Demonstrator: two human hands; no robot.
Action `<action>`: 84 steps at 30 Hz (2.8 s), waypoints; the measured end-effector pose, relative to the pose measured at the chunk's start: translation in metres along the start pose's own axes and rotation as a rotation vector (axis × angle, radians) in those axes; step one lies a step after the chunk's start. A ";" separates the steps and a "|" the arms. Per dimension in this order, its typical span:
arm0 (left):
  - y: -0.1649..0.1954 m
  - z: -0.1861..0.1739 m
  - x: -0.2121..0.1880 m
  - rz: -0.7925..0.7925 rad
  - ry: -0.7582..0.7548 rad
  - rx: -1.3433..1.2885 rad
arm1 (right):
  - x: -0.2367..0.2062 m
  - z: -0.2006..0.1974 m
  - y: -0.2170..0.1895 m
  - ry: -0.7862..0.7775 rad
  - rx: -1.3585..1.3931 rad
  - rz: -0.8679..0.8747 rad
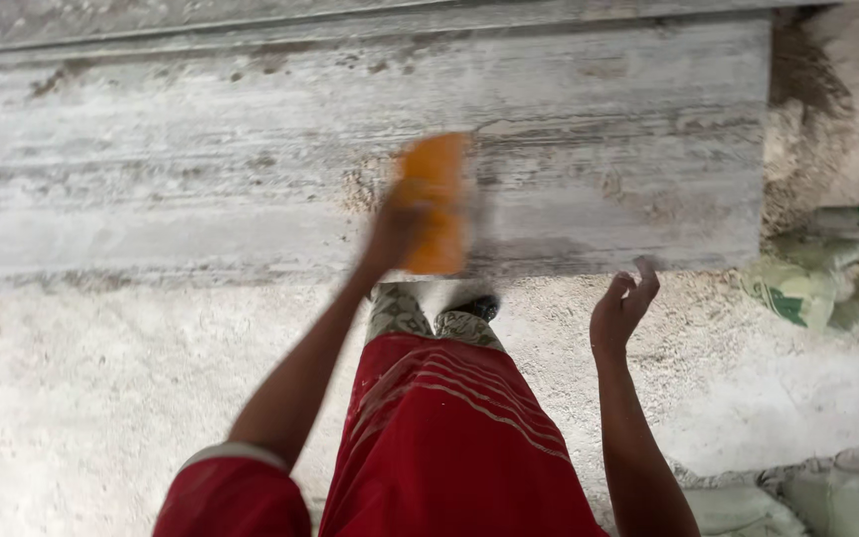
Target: The person scrapes dried white residue off a wooden work board with an orange sponge, then carries a bowl, scoops white powder from a green bag into the bowl, and cuts material with scissors into a pink cup before returning to scrape the board again.
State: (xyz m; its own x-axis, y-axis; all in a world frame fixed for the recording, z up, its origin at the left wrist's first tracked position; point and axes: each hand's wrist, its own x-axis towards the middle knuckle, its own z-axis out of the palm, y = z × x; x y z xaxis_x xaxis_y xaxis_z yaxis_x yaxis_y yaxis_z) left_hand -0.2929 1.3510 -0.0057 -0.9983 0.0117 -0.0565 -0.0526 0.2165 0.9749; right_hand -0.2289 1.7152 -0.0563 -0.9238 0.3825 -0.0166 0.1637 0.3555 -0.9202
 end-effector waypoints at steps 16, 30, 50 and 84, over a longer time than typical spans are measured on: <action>-0.037 0.028 0.080 -0.062 0.243 0.312 | 0.038 0.126 -0.036 -0.314 -0.353 -0.477; -0.044 -0.111 -0.014 -0.270 0.211 -0.014 | 0.032 0.072 -0.034 -0.231 -0.372 -0.281; -0.031 -0.011 0.156 -0.093 0.306 1.085 | 0.071 -0.009 -0.035 -0.178 -0.446 -0.013; 0.067 0.015 0.123 -0.266 0.219 -0.112 | 0.257 -0.093 0.030 -0.246 -0.268 -0.225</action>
State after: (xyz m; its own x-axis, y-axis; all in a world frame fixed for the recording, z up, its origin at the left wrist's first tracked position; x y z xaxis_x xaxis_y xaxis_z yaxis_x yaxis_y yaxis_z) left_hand -0.4186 1.3817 0.0491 -0.9302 -0.2423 -0.2758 -0.3014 0.0751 0.9505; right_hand -0.4294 1.9038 -0.0521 -0.9965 0.0667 0.0499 0.0031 0.6284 -0.7779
